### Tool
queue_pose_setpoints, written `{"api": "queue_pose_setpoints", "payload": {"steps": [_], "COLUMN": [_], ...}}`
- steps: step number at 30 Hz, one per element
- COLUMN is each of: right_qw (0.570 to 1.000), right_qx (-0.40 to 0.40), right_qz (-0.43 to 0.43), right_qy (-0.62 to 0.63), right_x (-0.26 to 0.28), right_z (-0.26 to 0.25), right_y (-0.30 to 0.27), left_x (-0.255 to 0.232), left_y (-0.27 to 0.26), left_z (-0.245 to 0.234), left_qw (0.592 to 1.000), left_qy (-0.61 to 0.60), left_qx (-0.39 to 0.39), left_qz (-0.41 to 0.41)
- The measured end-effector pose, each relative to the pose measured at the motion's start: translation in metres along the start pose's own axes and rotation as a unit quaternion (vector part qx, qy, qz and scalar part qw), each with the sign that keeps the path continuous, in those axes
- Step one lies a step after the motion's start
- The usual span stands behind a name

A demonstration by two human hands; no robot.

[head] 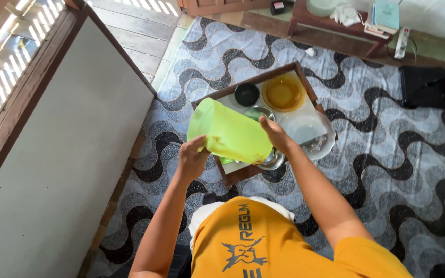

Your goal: Wiping a plastic pitcher and bowls with a cloth on a tray

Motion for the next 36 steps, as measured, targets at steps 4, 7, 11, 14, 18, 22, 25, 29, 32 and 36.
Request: {"api": "queue_pose_setpoints", "payload": {"steps": [4, 7, 11, 14, 18, 22, 25, 29, 32, 36], "right_qw": [0.935, 0.913, 0.927, 0.960, 0.957, 0.914, 0.868, 0.888, 0.896, 0.921], "right_qx": [-0.061, -0.093, -0.107, -0.173, -0.267, -0.074, 0.019, -0.111, 0.017, 0.045], "right_qz": [0.163, 0.165, 0.169, 0.158, -0.014, -0.280, -0.366, -0.274, -0.340, -0.244], "right_qy": [0.311, 0.362, 0.318, 0.153, -0.109, -0.286, -0.336, -0.353, -0.286, -0.301], "right_x": [-0.005, 0.007, -0.003, -0.016, 0.031, 0.090, 0.128, 0.104, 0.109, 0.102], "right_z": [0.002, -0.001, 0.002, 0.011, 0.019, 0.070, 0.077, 0.043, 0.069, 0.062], "right_y": [-0.006, -0.012, -0.009, -0.017, -0.018, -0.024, -0.029, -0.013, -0.034, -0.020], "left_x": [-0.003, -0.023, -0.037, 0.010, 0.019, 0.051, 0.063, 0.018, 0.018, 0.011], "left_y": [-0.001, -0.004, -0.016, -0.032, -0.022, -0.019, -0.014, -0.004, 0.004, 0.008], "left_z": [-0.003, -0.001, 0.007, 0.026, 0.024, 0.033, 0.037, 0.035, 0.033, 0.029], "left_qw": [0.999, 0.994, 0.969, 0.956, 0.935, 0.961, 0.986, 0.978, 0.978, 0.963], "left_qy": [0.052, 0.066, -0.096, -0.086, -0.246, -0.160, -0.080, -0.174, -0.175, -0.260], "left_qx": [0.006, 0.080, 0.228, 0.220, 0.142, 0.117, 0.068, 0.011, -0.013, -0.006], "left_qz": [0.016, 0.034, -0.005, -0.174, -0.213, -0.195, -0.130, -0.114, -0.108, -0.074]}}
Point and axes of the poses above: each hand's wrist, its own y-axis towards the middle knuckle, its own z-axis out of the palm, x = y × z, the point moved 5 cm from there along y, towards the middle knuckle, and after that the axes turned 10 degrees about -x, right-handed, at the moved point
